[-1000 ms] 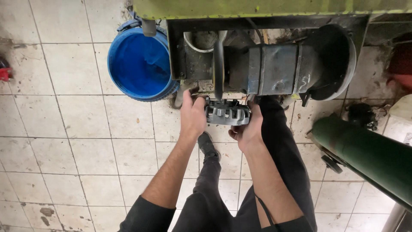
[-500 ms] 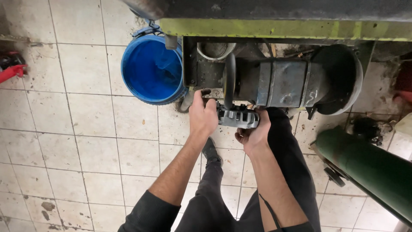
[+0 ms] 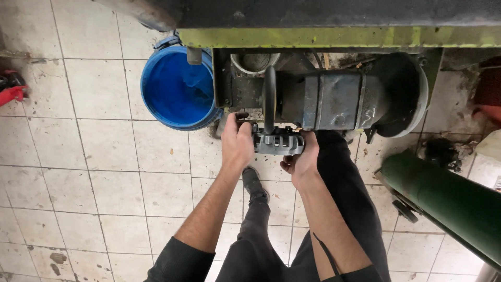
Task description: Using a bench grinder to clean and polish a metal component, likely an alternator housing.
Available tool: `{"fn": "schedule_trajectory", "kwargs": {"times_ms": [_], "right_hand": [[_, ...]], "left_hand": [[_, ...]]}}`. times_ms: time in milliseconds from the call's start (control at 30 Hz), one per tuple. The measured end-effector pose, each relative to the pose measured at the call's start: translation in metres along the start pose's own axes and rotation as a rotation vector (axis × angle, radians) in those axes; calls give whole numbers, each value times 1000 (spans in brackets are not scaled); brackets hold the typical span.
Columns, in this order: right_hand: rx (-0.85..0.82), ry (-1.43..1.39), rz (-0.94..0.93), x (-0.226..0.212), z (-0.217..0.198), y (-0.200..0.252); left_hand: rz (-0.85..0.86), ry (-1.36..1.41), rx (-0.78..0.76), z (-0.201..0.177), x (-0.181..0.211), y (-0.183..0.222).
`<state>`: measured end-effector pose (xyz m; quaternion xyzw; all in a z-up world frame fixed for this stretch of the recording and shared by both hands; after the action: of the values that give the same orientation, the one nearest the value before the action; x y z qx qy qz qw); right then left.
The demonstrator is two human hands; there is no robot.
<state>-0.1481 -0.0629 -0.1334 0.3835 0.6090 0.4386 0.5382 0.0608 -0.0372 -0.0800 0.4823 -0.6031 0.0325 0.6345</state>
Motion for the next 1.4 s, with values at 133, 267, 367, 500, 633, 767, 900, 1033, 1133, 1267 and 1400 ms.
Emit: {"fn": "schedule_trajectory", "kwargs": {"times_ms": [133,267,367,500,633,767,900,1033,1133,1267,1400], "right_hand": [[-13,23,-12,-3,2,-2],[-4,29,11,-1,4,1],[48,32,10,-6,-1,5],[79,68,24,-5,-4,3],[48,68,42,1,-4,-4],[100,121,41,-2,-6,-1],[88,91,51,4,-7,-6],[66,118,30,-2,-2,-2],[82,145,38,-3,-3,0],[105,164,19,0,-8,-6],[108,180,3,-1,-9,-12]], "left_hand": [[24,18,20,-1,-5,-4],[78,-17,38,-5,-6,-4],[42,29,16,-2,-6,-4],[-4,38,13,-2,-6,-4],[-6,60,-15,0,-10,-5],[27,54,-45,2,-19,-13],[13,91,-69,5,-18,-14],[-16,99,-73,5,-28,-18],[-15,101,-87,6,-28,-19],[27,98,-136,9,-28,-20],[-66,256,-176,15,-52,-29]]}}
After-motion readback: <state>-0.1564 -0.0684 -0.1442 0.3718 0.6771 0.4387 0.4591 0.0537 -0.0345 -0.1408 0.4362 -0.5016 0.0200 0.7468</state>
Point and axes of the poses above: each hand's wrist, its own y-axis away from the middle knuckle, its own z-axis out of the palm, x = y × z, the point moved 9 cm from there along -y, towards the middle knuckle, and after that the axes turned 13 degrees about y, right-handed, at the moved point
